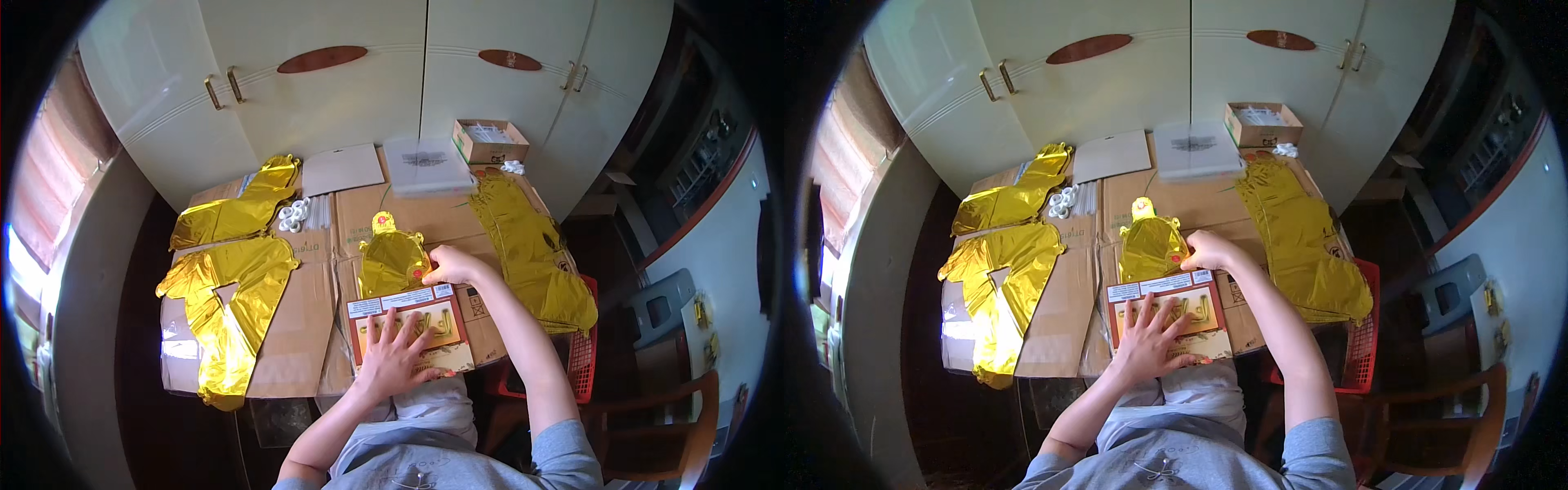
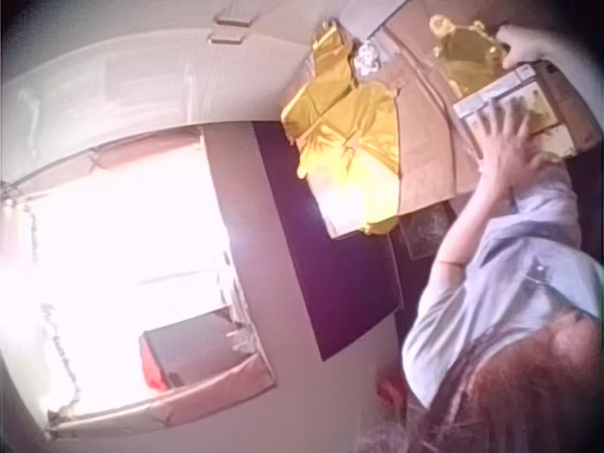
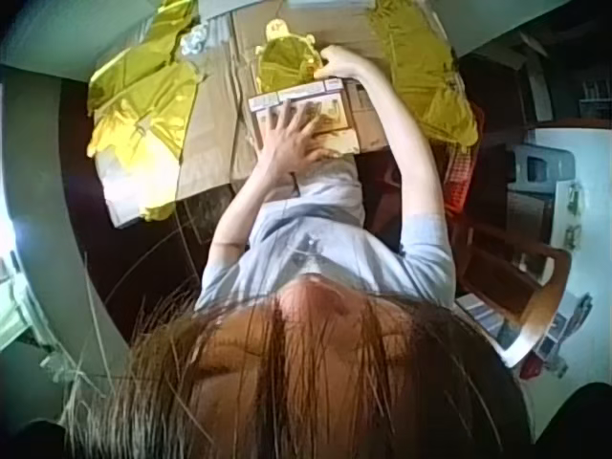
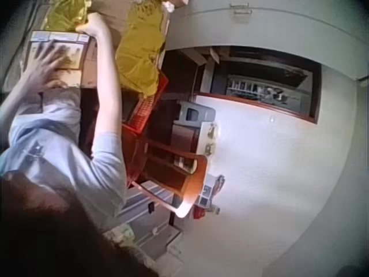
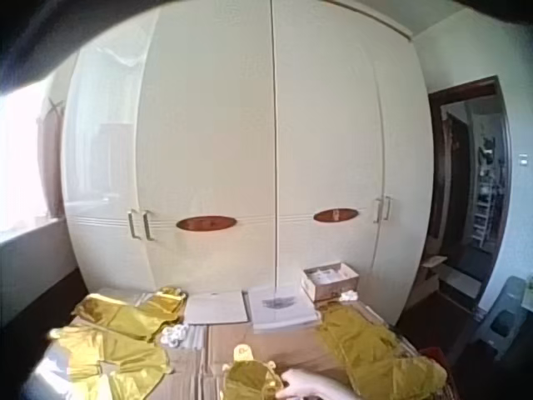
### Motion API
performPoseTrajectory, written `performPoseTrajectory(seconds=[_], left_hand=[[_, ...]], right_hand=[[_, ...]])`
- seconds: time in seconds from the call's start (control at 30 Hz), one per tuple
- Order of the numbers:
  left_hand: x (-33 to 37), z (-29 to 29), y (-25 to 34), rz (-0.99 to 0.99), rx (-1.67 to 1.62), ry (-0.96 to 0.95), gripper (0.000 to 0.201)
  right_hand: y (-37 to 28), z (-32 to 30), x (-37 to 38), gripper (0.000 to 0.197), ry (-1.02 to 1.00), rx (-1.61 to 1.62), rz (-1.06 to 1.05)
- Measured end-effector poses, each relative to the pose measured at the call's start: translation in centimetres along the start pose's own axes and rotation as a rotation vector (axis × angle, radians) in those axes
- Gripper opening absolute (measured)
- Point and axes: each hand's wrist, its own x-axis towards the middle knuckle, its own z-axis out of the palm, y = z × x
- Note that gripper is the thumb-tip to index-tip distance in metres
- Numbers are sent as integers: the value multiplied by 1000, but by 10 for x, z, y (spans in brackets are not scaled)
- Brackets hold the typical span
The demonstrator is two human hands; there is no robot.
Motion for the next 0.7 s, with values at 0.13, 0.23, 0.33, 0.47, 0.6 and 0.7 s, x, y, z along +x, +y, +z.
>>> performPoseTrajectory(seconds=[0.13, 0.23, 0.33, 0.47, 0.6, 0.7], left_hand=[[0, 2, 4, 4, 0, 20, 76], [-1, 3, 4, 4, -5, 11, 75], [0, 3, 3, 13, -4, 9, 75], [-1, 3, 0, 2, 3, -1, 75], [0, 3, -2, 16, 18, 14, 75], [0, 3, -3, 19, 27, 21, 75]], right_hand=[[0, 0, -6, 40, 5, -21, 32], [-2, 1, -7, 41, 10, 76, 31], [12, 7, 4, 42, 50, 265, -42], [2, 6, 6, 41, 55, 378, -72], [-2, 2, 1, 33, -49, 460, -39], [-3, 7, -9, 30, -45, 628, -150]])
